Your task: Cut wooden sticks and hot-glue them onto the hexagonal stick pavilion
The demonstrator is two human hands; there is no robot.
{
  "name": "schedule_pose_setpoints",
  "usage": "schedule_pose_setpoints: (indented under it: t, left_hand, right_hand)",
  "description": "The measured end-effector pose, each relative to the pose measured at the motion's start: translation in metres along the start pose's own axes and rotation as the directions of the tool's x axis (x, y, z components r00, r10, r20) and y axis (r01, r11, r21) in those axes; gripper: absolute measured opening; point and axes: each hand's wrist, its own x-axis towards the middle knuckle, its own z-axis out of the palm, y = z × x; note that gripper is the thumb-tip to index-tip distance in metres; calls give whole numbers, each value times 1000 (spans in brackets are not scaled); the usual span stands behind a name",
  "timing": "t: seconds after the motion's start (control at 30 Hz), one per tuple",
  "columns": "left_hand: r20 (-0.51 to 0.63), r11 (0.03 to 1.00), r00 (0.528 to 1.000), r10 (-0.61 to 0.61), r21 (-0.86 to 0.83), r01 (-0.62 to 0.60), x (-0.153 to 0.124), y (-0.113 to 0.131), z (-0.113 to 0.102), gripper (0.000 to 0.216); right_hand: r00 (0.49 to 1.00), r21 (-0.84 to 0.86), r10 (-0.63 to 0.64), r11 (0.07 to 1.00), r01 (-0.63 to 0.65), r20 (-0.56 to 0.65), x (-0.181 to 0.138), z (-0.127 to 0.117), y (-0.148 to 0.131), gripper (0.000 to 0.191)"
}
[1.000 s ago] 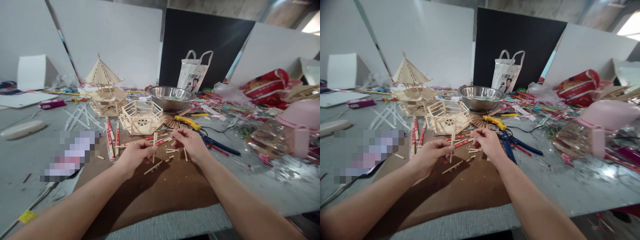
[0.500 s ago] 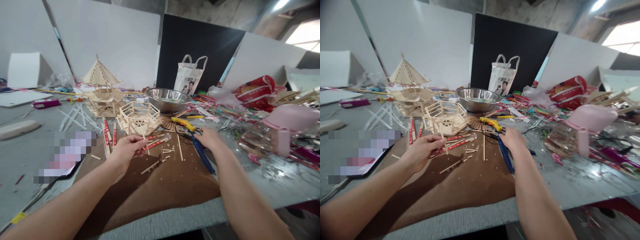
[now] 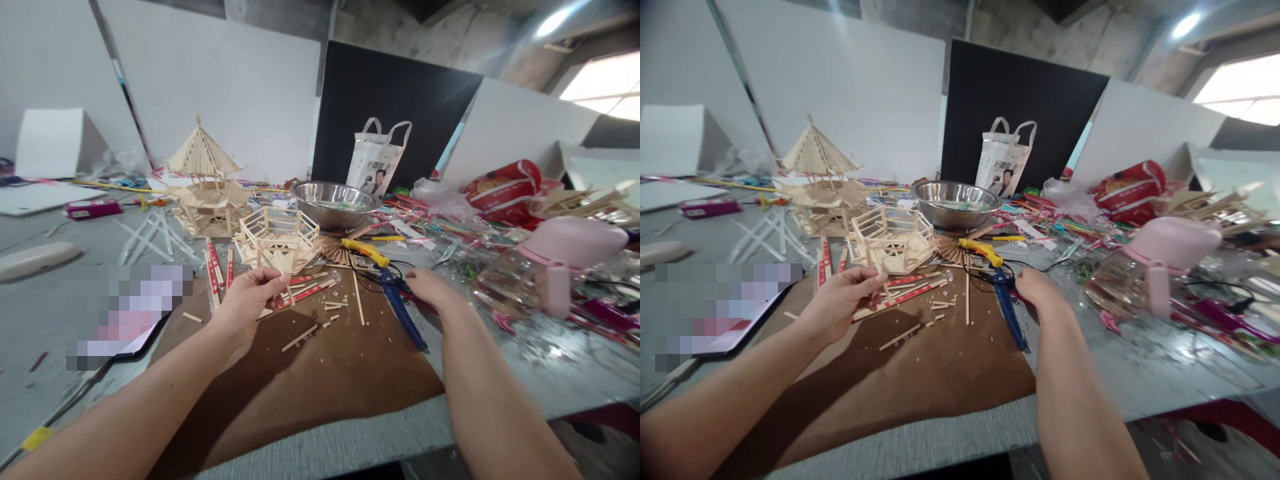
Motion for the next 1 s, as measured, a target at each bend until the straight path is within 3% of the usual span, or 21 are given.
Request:
schedule_pose_setpoints:
  t: [0.1, 0.2, 0.27, 0.4, 0.5, 0.63, 0.8, 0.83, 0.87, 0.93, 1.0]
  left_hand:
    - [-1, 1000, 1000, 21, 3, -21, -1, 0, 1, 25]
    - [-10, 1000, 1000, 19, 17, -19, -2, 0, 3, 25]
    - [-6, 1000, 1000, 13, 21, -13, -2, 1, 4, 25]
    - [9, 1000, 1000, 10, -10, -10, -3, 1, 3, 26]
    - [4, 999, 1000, -8, -47, 9, -1, 1, 1, 27]
    - [-17, 997, 1000, 1, -82, -3, 1, 3, -3, 27]
    - [-53, 989, 998, 43, -138, -50, 4, 8, -6, 25]
    - [-64, 988, 997, 48, -143, -57, 4, 9, -6, 24]
    - [-76, 987, 996, 52, -145, -63, 4, 9, -7, 24]
    - [-87, 987, 995, 58, -147, -70, 5, 9, -9, 23]
    - [-81, 986, 995, 61, -147, -73, 6, 8, -10, 22]
  right_hand:
    - [1000, -3, 7, 1000, -7, 1, -4, -4, -9, 26]
    - [968, 1, 36, 999, -37, -247, -6, -12, -25, 34]
    - [941, -4, 12, 1000, -14, -338, -1, -18, -38, 35]
    - [988, -20, -62, 998, 60, -143, 26, -19, -59, 47]
    - [990, 19, -134, 991, 135, -34, 47, -12, -66, 48]
    - [982, 88, -178, 979, 184, -66, 59, -9, -68, 36]
    - [974, 250, -138, 951, 181, -182, 42, -31, -61, 32]
    - [973, 430, -96, 885, 181, -210, 33, -38, -60, 34]
    - [975, 618, -89, 761, 199, -205, 23, -44, -60, 36]
    - [969, 692, -174, 678, 248, -177, 0, -53, -61, 31]
    - [949, 808, -295, 531, 256, -106, -24, -58, -64, 27]
